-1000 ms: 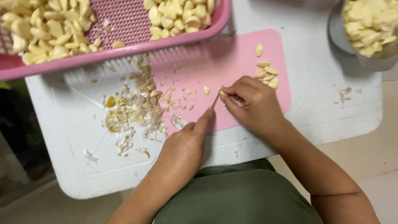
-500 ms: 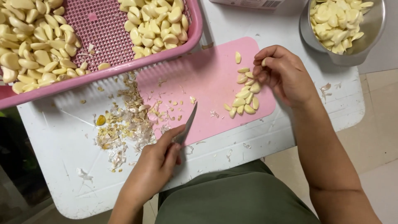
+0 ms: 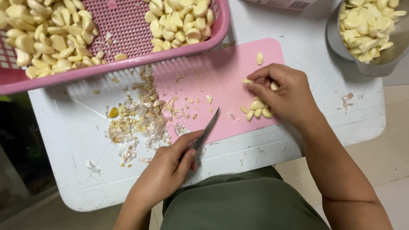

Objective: Trimming the ends of garlic cloves and peeling them using a small knife on a cutting board.

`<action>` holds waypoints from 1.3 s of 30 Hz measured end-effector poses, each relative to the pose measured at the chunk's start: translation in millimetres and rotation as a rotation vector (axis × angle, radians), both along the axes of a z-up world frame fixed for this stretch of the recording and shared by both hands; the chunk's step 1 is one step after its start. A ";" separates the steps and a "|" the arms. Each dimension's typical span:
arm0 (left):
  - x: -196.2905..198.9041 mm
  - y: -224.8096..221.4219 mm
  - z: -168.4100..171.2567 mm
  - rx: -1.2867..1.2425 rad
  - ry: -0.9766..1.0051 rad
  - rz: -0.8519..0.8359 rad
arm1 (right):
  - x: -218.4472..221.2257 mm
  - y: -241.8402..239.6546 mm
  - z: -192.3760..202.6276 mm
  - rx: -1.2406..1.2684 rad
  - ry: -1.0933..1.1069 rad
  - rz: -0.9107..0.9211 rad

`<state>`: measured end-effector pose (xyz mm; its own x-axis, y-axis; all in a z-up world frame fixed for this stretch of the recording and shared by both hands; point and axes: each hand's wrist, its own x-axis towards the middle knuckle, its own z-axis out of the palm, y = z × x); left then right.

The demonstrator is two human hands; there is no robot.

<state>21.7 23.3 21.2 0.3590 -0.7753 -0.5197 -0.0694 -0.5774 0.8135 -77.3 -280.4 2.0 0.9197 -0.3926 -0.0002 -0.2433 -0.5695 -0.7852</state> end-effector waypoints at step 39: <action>-14.7 -21.2 -18.5 -0.197 -0.373 0.040 | 19.0 39.4 -19.3 -0.114 -0.029 0.170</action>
